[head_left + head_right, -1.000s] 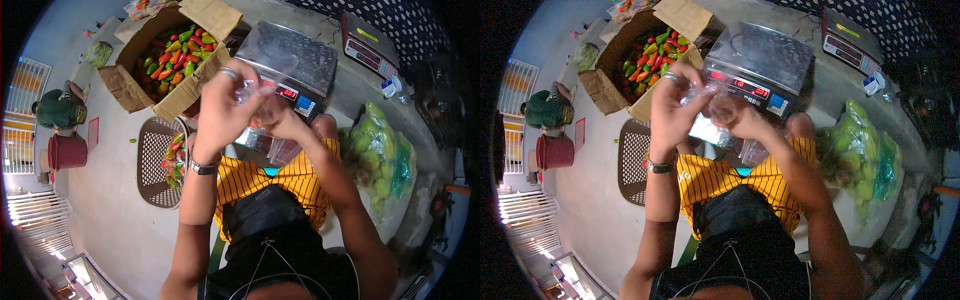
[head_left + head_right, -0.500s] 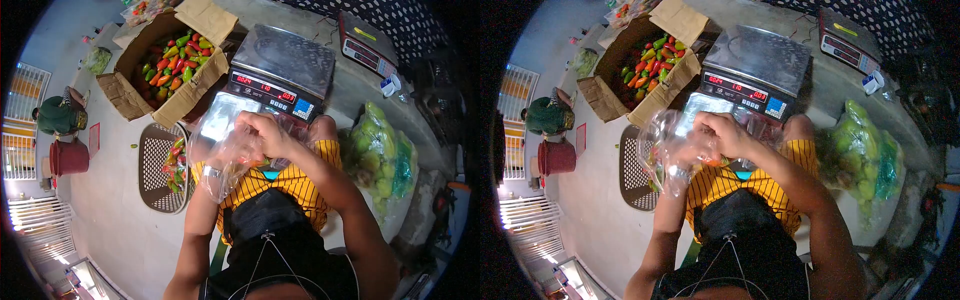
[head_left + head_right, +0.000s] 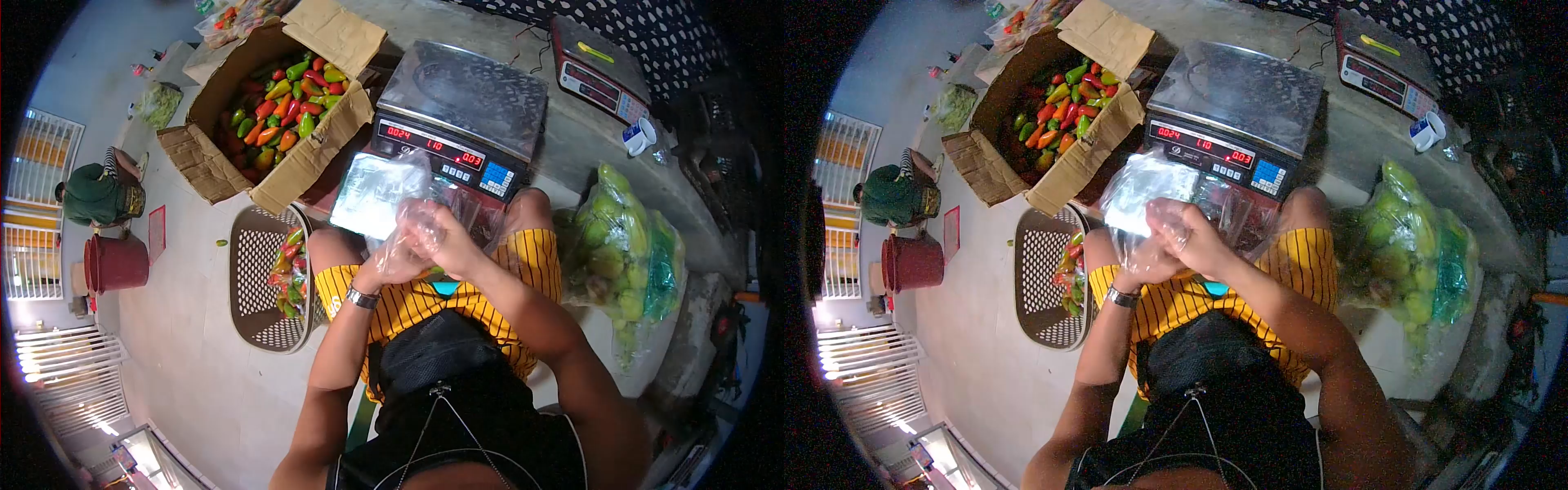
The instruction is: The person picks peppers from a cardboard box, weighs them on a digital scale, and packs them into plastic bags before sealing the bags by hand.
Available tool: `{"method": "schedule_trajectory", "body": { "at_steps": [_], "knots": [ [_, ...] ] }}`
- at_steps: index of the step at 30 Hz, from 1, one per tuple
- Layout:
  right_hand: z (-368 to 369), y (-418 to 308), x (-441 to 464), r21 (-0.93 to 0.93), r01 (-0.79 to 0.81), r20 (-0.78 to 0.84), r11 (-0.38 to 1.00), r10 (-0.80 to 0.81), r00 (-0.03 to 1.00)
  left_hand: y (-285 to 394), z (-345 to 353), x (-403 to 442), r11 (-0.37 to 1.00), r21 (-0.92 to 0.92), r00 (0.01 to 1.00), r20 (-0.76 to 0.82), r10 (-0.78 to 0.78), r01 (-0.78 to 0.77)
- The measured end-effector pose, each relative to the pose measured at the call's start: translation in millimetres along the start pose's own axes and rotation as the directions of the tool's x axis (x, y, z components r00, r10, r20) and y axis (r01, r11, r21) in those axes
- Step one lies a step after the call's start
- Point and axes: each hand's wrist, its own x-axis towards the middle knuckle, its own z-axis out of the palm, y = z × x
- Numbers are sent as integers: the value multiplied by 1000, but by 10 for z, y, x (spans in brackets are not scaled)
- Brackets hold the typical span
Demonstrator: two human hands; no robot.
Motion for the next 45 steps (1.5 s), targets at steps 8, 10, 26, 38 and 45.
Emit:
{"method": "schedule_trajectory", "body": {
  "at_steps": [8, 10, 26, 38, 45],
  "knots": [
    [-385, -798, 84, 343, -71, -62, 937, 98, 993, 25, 122, -246, 420, -906, 982, 34, 186, -48],
    [-457, -945, 137, 361, -52, -161, 931, 117, 980, -79, 217, -299, 234, -969, 985, -40, 171, -80],
    [-314, -1151, 307, -942, 38, -130, 334, -465, 876, 164, 164, -339, 943, -332, 996, 82, 29, 0],
    [-120, -191, -392, -944, 329, 322, 1, 201, 925, -54, -108, -592, 386, -825, 867, 229, -442, 414],
    [-963, -496, 167, -850, 341, 442, 401, 192, 876, -125, -245, -843, 822, -554, 984, -23, -179, 137]
  ]
}}
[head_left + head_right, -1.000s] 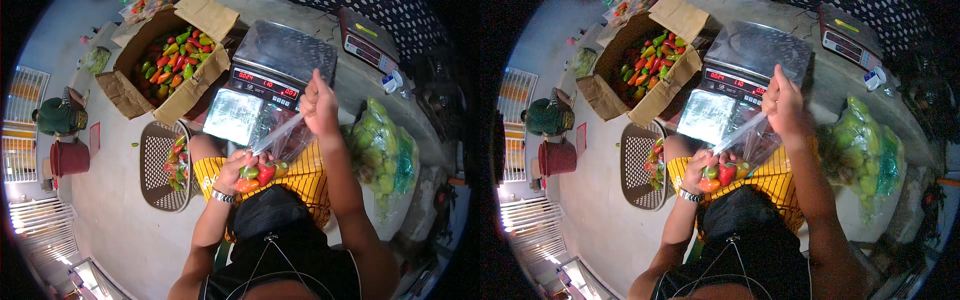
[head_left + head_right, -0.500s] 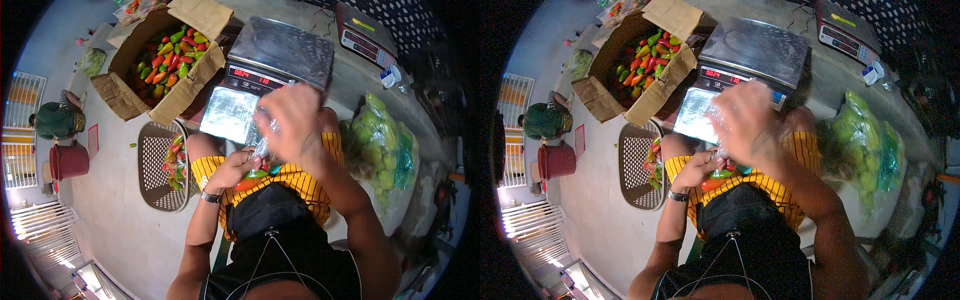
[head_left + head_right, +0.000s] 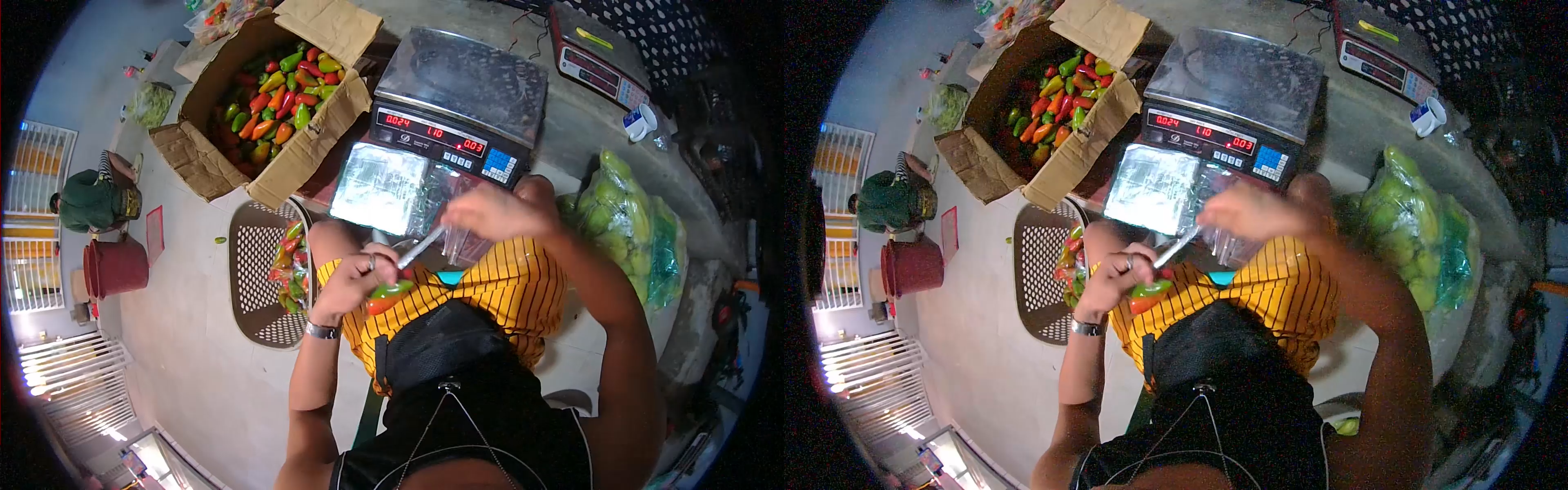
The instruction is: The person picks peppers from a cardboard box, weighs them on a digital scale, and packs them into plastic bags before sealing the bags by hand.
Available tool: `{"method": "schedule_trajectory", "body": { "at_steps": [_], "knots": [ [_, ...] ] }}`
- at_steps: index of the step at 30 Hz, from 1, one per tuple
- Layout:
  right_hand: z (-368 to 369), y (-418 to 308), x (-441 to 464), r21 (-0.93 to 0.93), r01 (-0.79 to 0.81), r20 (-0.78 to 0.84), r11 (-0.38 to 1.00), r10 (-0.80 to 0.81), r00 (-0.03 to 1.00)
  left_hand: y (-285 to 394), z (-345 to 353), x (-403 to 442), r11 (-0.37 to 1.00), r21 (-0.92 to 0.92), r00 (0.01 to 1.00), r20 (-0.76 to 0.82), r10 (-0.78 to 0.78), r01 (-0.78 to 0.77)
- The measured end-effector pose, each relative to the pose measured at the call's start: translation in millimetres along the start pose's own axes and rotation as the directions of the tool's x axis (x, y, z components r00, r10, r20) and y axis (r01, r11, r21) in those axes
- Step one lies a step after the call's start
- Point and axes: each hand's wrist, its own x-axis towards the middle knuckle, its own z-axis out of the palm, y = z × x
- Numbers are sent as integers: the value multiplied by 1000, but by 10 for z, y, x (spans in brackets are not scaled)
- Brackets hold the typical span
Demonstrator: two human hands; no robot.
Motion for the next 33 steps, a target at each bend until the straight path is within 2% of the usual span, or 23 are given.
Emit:
{"method": "schedule_trajectory", "body": {
  "at_steps": [1, 4, 5, 7, 9, 10, 11, 13, 14, 15, 17, 18, 19, 20, 21, 22, 25, 26, 27, 28, 30, 32, 33],
  "knots": [
    [-135, 48, 79, 70, -2, -21, 998, 3, 1000, 9, 8, 30, 982, 144, 990, 87, 112, -124],
    [-383, -203, 157, 237, -153, 34, 959, 149, 988, 165, 119, 143, 928, 367, 997, 50, 52, -67],
    [-458, -338, 198, 278, -226, 73, 934, 214, 974, 146, 142, 194, 834, 539, 985, -46, 168, -117],
    [-359, -585, 154, 408, -152, 35, 900, 151, 988, 390, 168, 331, 734, 671, 952, -281, 125, 102],
    [-219, -872, 3, 514, -73, 52, 855, 54, 997, 342, 166, 511, 755, 643, 820, -497, 283, 129],
    [-75, -865, -71, 621, -151, 140, 769, 81, 987, 448, 179, 578, 845, 525, 797, -552, 245, 103],
    [134, -850, -122, 693, -64, 110, 718, -17, 994, 456, 173, 675, 937, 350, 774, -593, 222, -1],
    [473, -799, -272, 873, -254, 277, 416, 6, 961, 486, 150, 778, 988, 22, 788, -601, 133, -150],
    [699, -644, -313, 920, -313, 326, 236, -20, 945, 740, 214, 733, 967, -234, 876, -482, -22, -105],
    [970, -388, -326, 965, -260, 257, -19, -103, 961, 761, 252, 717, 938, -303, 932, -360, 48, -166],
    [1398, 59, -329, 840, -157, 57, -519, -204, 977, 743, 359, 665, 909, -359, 972, -172, 159, -212],
    [1337, 10, -292, 909, -45, 125, -415, 168, 978, 698, 368, 660, 925, -350, 989, -34, 143, -146],
    [1267, -52, -250, 965, -44, 176, -258, 515, 839, 619, 370, 649, 911, -396, 992, -1, 122, -113],
    [1402, 309, -243, 949, -62, 249, -308, 618, 746, 531, 366, 631, 896, -438, 995, 37, 97, -71],
    [1327, 394, -296, 974, 15, 99, -228, 480, 871, 475, 340, 638, 912, -394, 993, -5, 118, -111],
    [1063, 417, -226, 994, -112, 103, -10, 489, 866, 434, 338, 609, 875, -483, 988, -138, -70, -6],
    [616, 213, -147, 988, 59, -110, 141, 387, 915, 286, 271, 740, 987, -161, 849, -524, -65, -25],
    [539, -28, -91, 979, 75, -142, 187, 371, 918, 353, 300, 756, 996, -67, 802, -592, -80, 50],
    [459, -330, -47, 968, 92, -173, 233, 356, 918, 324, 313, 795, 1000, 11, 780, -626, -13, 26],
    [401, -786, -14, 969, 62, -164, 240, 431, 888, 293, 341, 843, 996, 90, 758, -650, 58, 1],
    [613, -849, -61, 944, -27, -41, 329, 199, 979, 424, 479, 878, 993, 120, 726, -681, 95, -18],
    [902, -821, -73, 966, -122, 104, 227, 92, 990, 534, 565, 877, 993, 113, 734, -671, 103, -37],
    [1103, -584, -70, 976, -164, 166, 146, -3, 986, 571, 555, 838, 992, -110, 817, -577, -14, -61]
  ]
}}
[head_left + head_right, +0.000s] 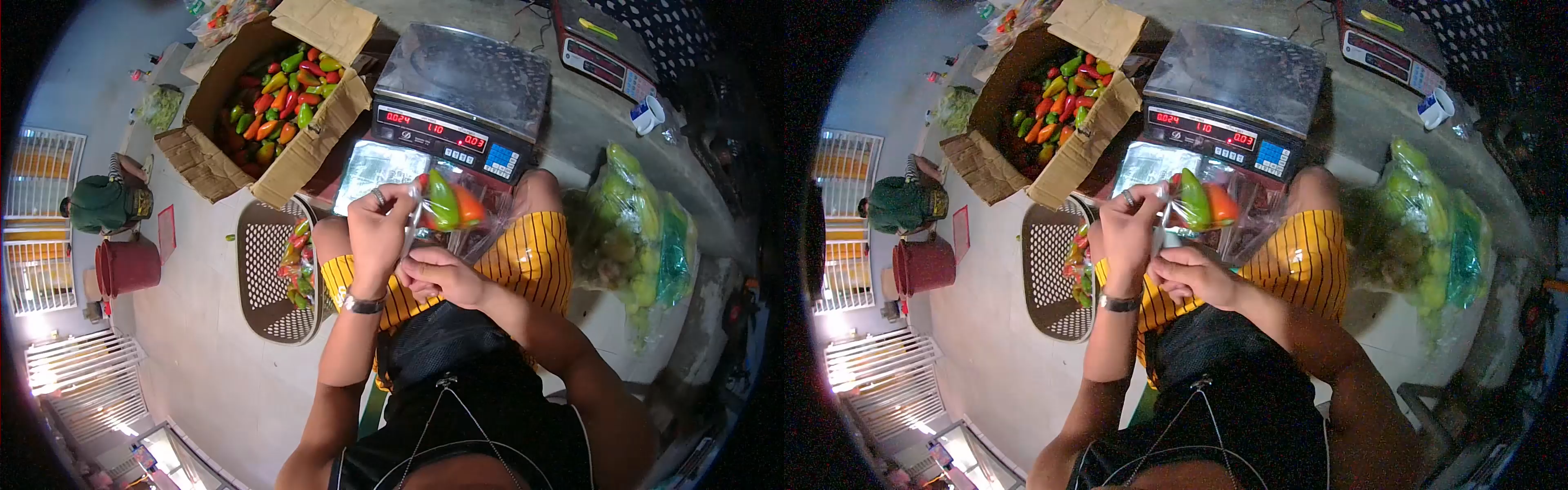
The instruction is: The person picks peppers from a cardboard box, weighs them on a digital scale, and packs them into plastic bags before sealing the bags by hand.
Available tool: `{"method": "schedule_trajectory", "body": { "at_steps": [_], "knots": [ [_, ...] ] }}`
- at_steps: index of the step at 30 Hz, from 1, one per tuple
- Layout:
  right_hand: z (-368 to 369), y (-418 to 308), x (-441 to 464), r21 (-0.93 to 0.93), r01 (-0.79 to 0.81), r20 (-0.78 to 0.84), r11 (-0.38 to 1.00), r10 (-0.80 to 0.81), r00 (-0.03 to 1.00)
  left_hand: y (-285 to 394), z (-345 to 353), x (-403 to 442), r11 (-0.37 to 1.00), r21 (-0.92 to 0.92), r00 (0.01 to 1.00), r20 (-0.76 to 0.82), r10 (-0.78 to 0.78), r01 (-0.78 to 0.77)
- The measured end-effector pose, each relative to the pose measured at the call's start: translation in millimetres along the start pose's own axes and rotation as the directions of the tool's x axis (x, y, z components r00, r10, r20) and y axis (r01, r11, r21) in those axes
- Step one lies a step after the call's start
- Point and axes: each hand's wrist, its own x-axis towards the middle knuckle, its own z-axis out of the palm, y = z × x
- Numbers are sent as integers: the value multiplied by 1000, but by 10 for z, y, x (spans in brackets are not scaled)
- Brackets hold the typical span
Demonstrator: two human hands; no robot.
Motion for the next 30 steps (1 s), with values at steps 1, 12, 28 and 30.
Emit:
{"method": "schedule_trajectory", "body": {
  "at_steps": [1, 12, 28, 30],
  "knots": [
    [-81, 12, -31, 194, 44, -18, 980, -42, 999, 42, -27, -23, 996, -83, 993, 117, 32, -23],
    [-54, -592, -180, -58, 227, -356, 972, -232, 905, 37, -235, 70, 944, 327, 995, 99, 10, -42],
    [104, -296, -271, 73, 47, -140, 996, -37, 989, 67, -222, -42, 998, 20, 963, 265, 52, -59],
    [40, -60, -215, 195, 1, 41, 981, -10, 999, 51, -294, -94, 977, -212, 891, 445, 91, 6]
  ]
}}
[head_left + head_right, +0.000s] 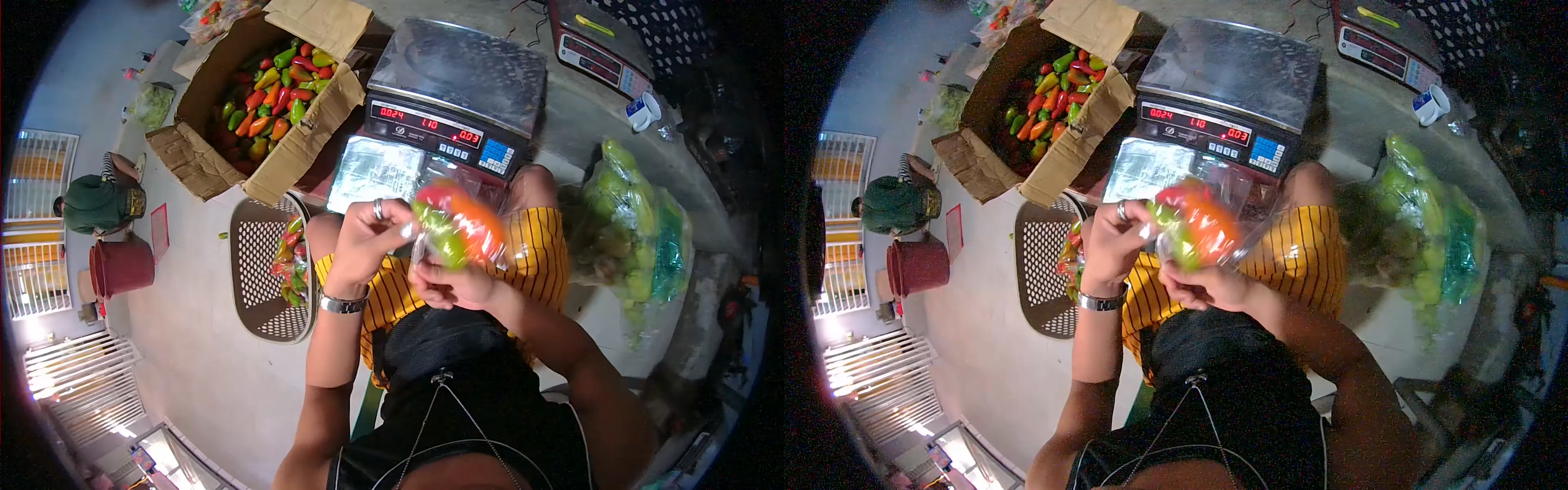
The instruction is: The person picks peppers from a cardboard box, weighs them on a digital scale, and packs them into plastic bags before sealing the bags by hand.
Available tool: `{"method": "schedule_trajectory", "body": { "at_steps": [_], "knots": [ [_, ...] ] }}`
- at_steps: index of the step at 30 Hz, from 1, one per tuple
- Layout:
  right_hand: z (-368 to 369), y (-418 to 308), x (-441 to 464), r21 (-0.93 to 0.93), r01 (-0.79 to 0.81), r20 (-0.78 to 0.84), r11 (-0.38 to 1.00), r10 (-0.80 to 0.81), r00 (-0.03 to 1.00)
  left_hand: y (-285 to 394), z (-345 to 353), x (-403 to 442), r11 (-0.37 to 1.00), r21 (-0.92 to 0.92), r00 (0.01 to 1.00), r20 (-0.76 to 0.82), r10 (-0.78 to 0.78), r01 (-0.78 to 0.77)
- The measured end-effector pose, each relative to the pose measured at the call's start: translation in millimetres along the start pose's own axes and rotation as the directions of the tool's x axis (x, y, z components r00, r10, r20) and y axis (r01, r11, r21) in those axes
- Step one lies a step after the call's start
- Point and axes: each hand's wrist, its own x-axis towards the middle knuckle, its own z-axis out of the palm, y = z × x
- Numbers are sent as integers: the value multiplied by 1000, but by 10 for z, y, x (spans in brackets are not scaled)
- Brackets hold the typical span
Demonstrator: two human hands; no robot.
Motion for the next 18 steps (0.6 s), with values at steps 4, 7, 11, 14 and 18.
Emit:
{"method": "schedule_trajectory", "body": {
  "at_steps": [4, 7, 11, 14, 18],
  "knots": [
    [-424, -258, 2, -185, 45, -589, 982, -148, 794, 92, 16, -29, 885, 464, 1000, 12, 19, -22],
    [-421, -436, -55, -366, 186, -405, 912, -336, 850, -133, 41, 15, 761, 649, 961, -204, 186, -10],
    [136, -6, -25, -85, 127, -146, 988, -139, 979, -116, 135, 22, 978, 166, 973, -171, 154, -126],
    [60, 221, -33, -132, -5, -110, 991, -10, 994, -143, 104, -69, 978, -110, 981, 58, 186, -178],
    [25, 323, 7, -546, 59, -246, 836, -227, 942, -285, 27, -154, 964, -213, 988, -33, 154, -157]
  ]
}}
